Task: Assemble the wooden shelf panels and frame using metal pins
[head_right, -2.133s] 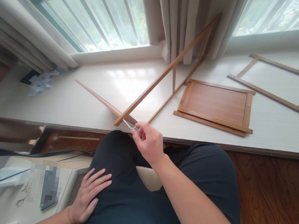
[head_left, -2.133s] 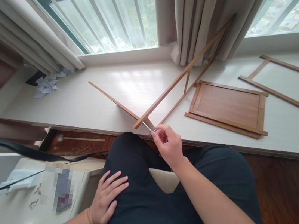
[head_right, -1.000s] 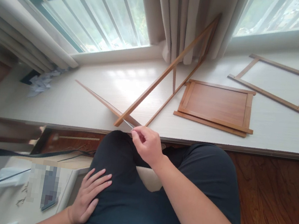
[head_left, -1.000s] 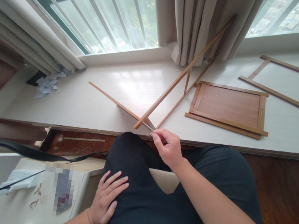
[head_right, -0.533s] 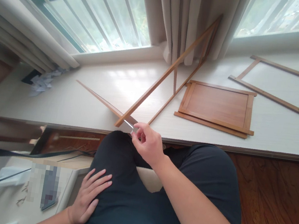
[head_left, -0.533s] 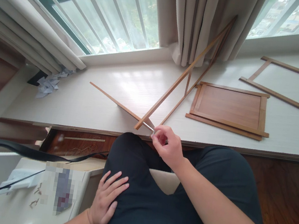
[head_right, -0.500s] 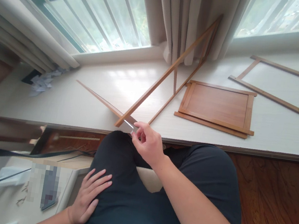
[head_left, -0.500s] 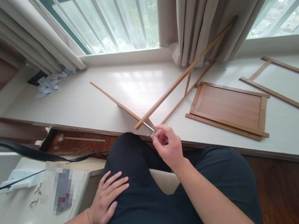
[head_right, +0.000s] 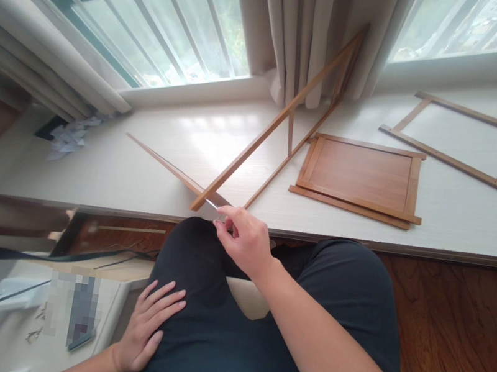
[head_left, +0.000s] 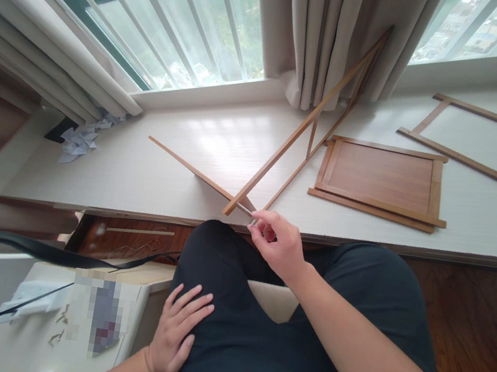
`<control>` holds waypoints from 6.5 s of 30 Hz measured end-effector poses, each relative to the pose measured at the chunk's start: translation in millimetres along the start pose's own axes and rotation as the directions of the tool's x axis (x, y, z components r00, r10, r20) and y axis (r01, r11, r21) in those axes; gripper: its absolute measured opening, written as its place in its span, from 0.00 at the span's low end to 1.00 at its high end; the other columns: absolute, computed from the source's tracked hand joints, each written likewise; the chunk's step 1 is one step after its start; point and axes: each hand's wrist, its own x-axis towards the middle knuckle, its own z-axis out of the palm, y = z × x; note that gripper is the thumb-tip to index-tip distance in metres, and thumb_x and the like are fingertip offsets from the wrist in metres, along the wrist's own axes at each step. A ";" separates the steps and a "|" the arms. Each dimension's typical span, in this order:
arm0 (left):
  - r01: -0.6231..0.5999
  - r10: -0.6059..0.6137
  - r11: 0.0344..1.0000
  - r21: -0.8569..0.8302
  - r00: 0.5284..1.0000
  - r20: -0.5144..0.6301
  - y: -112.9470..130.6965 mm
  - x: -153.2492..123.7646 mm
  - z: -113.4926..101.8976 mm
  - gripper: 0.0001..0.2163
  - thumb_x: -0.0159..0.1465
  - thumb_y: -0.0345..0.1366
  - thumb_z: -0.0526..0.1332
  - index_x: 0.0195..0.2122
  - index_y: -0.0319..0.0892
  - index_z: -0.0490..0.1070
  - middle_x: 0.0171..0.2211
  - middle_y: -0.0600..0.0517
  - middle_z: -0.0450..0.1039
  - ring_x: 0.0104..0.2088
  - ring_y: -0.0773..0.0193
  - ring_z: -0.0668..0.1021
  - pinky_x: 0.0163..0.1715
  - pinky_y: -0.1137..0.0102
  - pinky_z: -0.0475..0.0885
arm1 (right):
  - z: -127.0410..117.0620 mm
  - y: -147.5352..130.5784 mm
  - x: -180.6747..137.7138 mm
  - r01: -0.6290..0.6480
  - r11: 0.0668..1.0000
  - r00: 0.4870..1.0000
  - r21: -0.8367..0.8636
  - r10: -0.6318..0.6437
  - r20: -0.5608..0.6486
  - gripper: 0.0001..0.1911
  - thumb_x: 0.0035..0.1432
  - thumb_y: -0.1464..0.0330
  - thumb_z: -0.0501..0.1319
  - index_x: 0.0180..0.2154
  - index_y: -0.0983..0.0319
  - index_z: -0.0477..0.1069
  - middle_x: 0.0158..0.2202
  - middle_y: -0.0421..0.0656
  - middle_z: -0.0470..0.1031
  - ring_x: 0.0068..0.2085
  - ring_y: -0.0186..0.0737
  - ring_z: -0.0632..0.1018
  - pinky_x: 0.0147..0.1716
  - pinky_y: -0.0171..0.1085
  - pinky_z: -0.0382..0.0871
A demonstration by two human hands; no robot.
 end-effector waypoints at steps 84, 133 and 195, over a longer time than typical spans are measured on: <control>-0.015 0.015 1.000 -0.010 1.000 -0.015 -0.3 1.4 0.8 0.25 0.67 0.37 0.49 0.65 0.47 0.66 0.62 0.47 0.71 0.67 0.49 0.65 0.68 0.44 0.51 | 0.0 -22.3 13.4 -0.434 0.842 0.887 0.320 0.461 -0.012 0.14 0.61 0.58 0.65 0.30 0.60 0.72 0.23 0.38 0.72 0.25 0.35 0.72 0.26 0.34 0.66; -0.044 0.037 0.998 -0.035 0.983 -0.181 -0.3 -1.7 5.9 0.25 0.64 0.31 0.51 0.61 0.49 0.69 0.60 0.51 0.74 0.65 0.54 0.69 0.70 0.51 0.47 | 12.4 -21.4 -0.8 -0.398 0.903 0.904 0.159 0.416 -0.097 0.14 0.62 0.56 0.64 0.38 0.60 0.74 0.27 0.39 0.71 0.26 0.35 0.71 0.24 0.33 0.67; -0.038 0.028 0.998 -0.054 0.984 -0.175 -1.7 -4.9 9.0 0.24 0.64 0.31 0.52 0.61 0.48 0.70 0.61 0.51 0.73 0.66 0.54 0.68 0.70 0.49 0.48 | 2.6 -22.5 3.1 -0.162 0.977 0.983 -0.139 0.148 -0.107 0.10 0.66 0.61 0.61 0.36 0.60 0.76 0.28 0.40 0.77 0.27 0.36 0.73 0.31 0.36 0.69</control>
